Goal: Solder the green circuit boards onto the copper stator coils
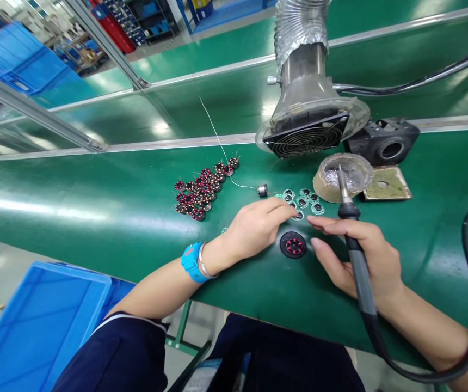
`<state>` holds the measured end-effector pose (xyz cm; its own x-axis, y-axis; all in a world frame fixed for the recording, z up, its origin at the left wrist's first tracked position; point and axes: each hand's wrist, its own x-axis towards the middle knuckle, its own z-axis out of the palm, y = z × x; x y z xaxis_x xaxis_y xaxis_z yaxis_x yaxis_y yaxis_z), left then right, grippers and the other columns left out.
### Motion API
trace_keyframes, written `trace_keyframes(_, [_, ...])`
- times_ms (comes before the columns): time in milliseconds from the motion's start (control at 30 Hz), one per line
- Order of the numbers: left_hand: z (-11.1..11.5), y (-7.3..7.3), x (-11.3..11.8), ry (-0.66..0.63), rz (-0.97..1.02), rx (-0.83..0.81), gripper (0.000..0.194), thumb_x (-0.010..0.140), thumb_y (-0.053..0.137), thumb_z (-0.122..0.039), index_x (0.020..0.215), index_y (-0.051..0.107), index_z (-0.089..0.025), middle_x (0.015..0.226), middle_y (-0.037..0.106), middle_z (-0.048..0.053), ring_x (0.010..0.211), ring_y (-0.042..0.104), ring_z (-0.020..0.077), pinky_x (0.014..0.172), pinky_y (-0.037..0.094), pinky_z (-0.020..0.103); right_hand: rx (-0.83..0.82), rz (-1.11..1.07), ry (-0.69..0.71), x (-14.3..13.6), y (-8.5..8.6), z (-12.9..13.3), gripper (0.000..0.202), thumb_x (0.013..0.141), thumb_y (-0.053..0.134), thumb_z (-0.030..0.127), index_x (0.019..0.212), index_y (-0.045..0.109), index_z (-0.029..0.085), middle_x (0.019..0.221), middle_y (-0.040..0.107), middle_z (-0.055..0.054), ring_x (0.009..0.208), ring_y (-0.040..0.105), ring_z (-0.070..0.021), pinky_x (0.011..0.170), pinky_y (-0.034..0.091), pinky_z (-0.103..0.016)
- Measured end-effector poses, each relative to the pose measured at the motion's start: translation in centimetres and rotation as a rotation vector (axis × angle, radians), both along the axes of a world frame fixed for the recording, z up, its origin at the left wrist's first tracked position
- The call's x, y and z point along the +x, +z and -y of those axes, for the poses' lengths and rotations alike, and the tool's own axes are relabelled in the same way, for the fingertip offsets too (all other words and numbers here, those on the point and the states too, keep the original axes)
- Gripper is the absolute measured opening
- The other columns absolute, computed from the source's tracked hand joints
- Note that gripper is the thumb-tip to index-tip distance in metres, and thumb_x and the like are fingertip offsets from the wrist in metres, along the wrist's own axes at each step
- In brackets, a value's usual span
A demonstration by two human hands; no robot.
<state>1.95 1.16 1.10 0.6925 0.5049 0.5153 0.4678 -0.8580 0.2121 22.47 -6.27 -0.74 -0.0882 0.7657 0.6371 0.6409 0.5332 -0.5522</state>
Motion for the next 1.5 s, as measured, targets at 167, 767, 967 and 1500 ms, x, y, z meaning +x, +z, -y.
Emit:
trace_keyframes(167, [1.1,0.8,-0.1,-0.198,0.228,0.005,0.024,0.094,0.048,-0.006,0.098,0.067,-0.020,0.097,0.070,0.000,0.087,0.068,0.0061,0.075,0.054,0.013,-0.026,0.006,0.080,-0.9,1.3,0.5,0.036,0.085,0.070,0.017,0.115,0.050,0.025,0.115,0.072,-0.004,0.096,0.073,-0.0181,0.080,0.060,-0.028])
trace_keyframes(767, [2.9,-0.8,-1.1,-0.047,0.167,-0.834,0.053,0.078,0.063,-0.009,0.125,0.040,-0.019,0.110,0.070,0.006,0.093,0.069,0.0157,0.080,0.057,0.030,-0.066,0.335,0.285,-0.6,1.7,-0.5,0.035,0.088,0.062,0.014,0.123,0.056,0.019,0.082,0.065,-0.001,0.078,0.056,-0.0175,0.068,0.045,-0.031])
trace_keyframes(967, [4.0,-1.8,-0.4,0.049,0.274,-0.846,0.045,0.078,0.065,-0.012,0.118,0.045,-0.019,0.100,0.071,0.004,0.087,0.067,0.0155,0.080,0.057,0.031,-0.135,0.289,0.316,-0.1,1.9,-0.7,0.039,0.087,0.065,0.015,0.124,0.054,0.022,0.087,0.069,-0.001,0.077,0.056,-0.0165,0.069,0.046,-0.030])
trace_keyframes(1500, [1.4,-0.2,-1.9,-0.173,0.158,-0.870,0.006,0.090,0.062,-0.017,0.092,0.067,-0.016,0.086,0.067,0.002,0.077,0.063,0.0111,0.071,0.052,0.022,-0.095,0.312,0.322,-0.1,1.4,-0.5,0.044,0.084,0.065,0.008,0.124,0.054,0.022,0.102,0.073,-0.005,0.085,0.062,-0.0186,0.075,0.050,-0.035])
